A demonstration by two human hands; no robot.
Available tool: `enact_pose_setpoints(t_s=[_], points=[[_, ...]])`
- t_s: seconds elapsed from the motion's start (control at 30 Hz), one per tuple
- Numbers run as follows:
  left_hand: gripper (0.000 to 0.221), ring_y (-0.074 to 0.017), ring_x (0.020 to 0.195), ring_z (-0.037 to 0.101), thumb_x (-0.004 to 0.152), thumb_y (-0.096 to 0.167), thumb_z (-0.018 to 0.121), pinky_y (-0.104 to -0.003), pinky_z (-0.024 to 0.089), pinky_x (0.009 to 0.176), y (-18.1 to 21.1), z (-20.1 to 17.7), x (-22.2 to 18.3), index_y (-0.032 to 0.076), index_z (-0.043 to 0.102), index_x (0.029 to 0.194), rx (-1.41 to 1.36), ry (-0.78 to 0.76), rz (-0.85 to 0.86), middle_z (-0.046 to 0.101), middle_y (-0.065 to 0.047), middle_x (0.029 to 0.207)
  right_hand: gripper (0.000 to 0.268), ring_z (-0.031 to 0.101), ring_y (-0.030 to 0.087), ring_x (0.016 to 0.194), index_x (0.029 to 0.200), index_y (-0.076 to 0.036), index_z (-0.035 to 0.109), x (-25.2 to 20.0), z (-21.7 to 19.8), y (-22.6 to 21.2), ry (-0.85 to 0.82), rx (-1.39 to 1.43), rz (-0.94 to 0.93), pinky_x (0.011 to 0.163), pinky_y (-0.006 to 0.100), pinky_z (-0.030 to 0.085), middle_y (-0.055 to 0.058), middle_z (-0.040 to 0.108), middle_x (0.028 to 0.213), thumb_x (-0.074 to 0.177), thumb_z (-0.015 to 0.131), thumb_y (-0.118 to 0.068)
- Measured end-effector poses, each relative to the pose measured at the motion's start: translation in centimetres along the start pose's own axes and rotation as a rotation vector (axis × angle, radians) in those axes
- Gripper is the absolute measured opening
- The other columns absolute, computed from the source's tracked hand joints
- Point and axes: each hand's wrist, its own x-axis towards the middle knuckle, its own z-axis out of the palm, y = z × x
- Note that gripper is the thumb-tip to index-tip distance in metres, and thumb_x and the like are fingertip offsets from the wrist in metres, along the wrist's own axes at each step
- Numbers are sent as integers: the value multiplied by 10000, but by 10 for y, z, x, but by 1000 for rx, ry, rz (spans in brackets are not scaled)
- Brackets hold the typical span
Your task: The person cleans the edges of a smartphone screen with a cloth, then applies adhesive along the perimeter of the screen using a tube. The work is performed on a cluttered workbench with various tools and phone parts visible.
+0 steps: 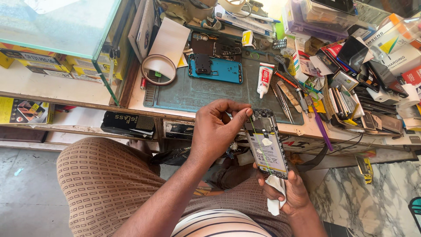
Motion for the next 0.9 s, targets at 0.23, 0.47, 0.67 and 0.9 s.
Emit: enact_pose_setpoints(t_s=[0.23,0.47,0.67,0.9], points=[[144,-8,590,485,924,194,758,-207,407,509,1,-7,-4,75,771,1005,69,-39,46,575,53,737,1073,427,31,448,1348,214,464,0,-2,1,22,-38,13,395,147,346,219,673,931,755,857,-589],[95,-36,730,530,967,65,735,-212,436,627,-20,-18,-12,51,753,1059,-57,-68,228,652,22,892,980,570,61,687,1372,132,529,3,18,-7,51,-544,-195,587,184,480,173,691,1002,748,897,-529],[199,-57,738,644,921,12,761,-195,495,583,-60,-32,-24,53,738,1115,-553,-63,-36,756,-26,927,891,658,151,1062,1369,34,539,-9,55,-11,254,-1047,-519,949,288,536,121,687,1138,648,952,-286],[216,-114,672,693,963,145,746,-252,564,530,-83,-53,-34,-49,742,1059,-768,-146,-321,757,-93,850,887,732,177,1033,1358,19,521,-7,74,-13,360,-1337,-697,908,314,616,136,733,1121,634,952,-255]])
